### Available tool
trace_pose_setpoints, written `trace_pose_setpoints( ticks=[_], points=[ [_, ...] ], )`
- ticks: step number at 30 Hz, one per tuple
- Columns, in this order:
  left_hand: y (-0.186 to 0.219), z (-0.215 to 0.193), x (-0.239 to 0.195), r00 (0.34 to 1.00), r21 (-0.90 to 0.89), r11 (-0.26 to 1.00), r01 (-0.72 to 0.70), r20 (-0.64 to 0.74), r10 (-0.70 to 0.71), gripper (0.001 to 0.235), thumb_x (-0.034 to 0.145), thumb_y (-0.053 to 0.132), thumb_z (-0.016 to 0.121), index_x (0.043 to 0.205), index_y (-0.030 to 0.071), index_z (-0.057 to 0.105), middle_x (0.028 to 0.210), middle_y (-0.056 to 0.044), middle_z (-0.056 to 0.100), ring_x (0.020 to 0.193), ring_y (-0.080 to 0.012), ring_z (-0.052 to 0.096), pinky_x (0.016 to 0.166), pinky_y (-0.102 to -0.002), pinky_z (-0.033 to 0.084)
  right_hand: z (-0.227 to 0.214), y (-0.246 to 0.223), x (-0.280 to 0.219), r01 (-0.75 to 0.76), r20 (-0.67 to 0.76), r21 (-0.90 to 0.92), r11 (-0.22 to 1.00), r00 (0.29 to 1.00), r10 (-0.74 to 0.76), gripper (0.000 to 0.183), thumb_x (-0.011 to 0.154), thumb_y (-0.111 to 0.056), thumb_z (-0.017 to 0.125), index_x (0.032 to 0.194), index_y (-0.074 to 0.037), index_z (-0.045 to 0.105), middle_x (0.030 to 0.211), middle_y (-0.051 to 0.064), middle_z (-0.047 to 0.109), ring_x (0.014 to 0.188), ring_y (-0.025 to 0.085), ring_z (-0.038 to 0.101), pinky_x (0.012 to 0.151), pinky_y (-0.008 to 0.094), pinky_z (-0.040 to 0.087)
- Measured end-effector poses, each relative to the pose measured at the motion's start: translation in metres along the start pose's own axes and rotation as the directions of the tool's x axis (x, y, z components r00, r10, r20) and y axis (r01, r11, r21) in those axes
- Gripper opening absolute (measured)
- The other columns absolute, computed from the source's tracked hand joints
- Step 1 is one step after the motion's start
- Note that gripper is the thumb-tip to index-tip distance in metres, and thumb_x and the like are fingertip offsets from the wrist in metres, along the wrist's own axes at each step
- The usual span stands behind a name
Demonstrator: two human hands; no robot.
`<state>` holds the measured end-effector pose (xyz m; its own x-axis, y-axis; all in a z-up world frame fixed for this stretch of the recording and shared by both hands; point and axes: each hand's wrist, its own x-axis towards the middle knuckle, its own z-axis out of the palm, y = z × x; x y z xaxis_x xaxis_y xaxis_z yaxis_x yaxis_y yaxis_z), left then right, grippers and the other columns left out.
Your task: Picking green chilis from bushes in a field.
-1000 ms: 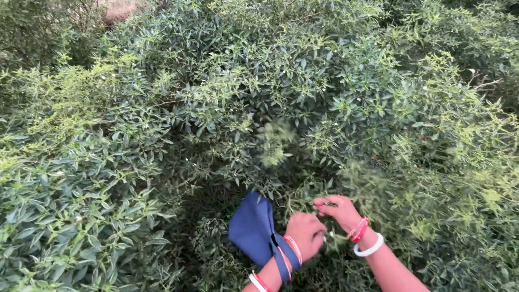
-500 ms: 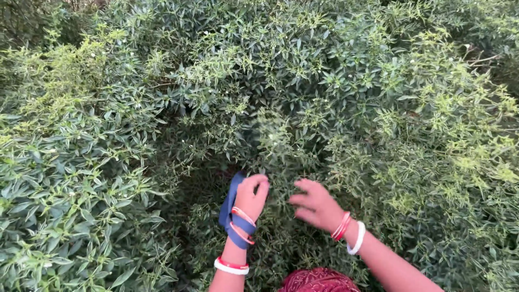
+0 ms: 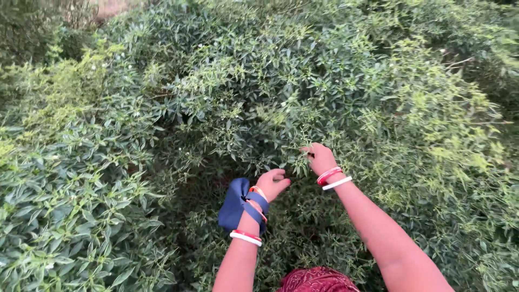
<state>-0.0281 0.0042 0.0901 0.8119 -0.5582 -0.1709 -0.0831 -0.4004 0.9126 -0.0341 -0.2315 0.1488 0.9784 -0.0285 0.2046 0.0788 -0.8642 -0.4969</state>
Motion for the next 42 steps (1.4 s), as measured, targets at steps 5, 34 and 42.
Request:
trace_pose_setpoints(
  ticks=[5, 34, 42],
  points=[
    [-0.002, 0.029, 0.017, 0.988, -0.186, 0.970, -0.157, -0.027, 0.155, 0.051, 0.086, 0.021, 0.074, 0.132, 0.003, 0.065, 0.129, -0.017, 0.072, 0.114, -0.0233, 0.070, 0.099, -0.034, 0.054, 0.003, 0.023, -0.017, -0.154, 0.074, 0.123, 0.980, 0.986, 0.146, 0.021, 0.087, -0.012, 0.068, 0.104, -0.016, 0.080, 0.108, 0.015, 0.076, 0.100, 0.033, 0.073, 0.089, 0.040, 0.057],
    [0.095, 0.092, -0.011, 0.861, 0.411, 0.834, -0.369, -0.186, 0.473, 0.041, 0.093, 0.041, 0.058, 0.116, 0.013, 0.077, 0.139, -0.029, 0.056, 0.124, -0.0535, 0.053, 0.102, -0.052, 0.041, -0.012, 0.002, -0.122, 0.128, 0.375, 0.266, 0.955, 0.899, -0.225, 0.045, 0.082, -0.013, 0.070, 0.127, -0.009, 0.065, 0.134, 0.018, 0.063, 0.126, 0.036, 0.059, 0.108, 0.042, 0.047],
    [0.020, 0.114, 0.005, 0.955, 0.247, 0.941, -0.230, 0.242, 0.170, 0.057, 0.106, 0.050, 0.035, 0.108, 0.009, 0.075, 0.111, -0.022, 0.073, 0.108, -0.0424, 0.067, 0.096, -0.048, 0.050, -0.037, 0.028, -0.161, 0.194, 0.419, 0.310, 0.931, 0.851, -0.317, 0.049, 0.083, -0.011, 0.068, 0.129, 0.003, 0.062, 0.148, 0.025, 0.050, 0.137, 0.041, 0.047, 0.115, 0.044, 0.038]
  ],
)
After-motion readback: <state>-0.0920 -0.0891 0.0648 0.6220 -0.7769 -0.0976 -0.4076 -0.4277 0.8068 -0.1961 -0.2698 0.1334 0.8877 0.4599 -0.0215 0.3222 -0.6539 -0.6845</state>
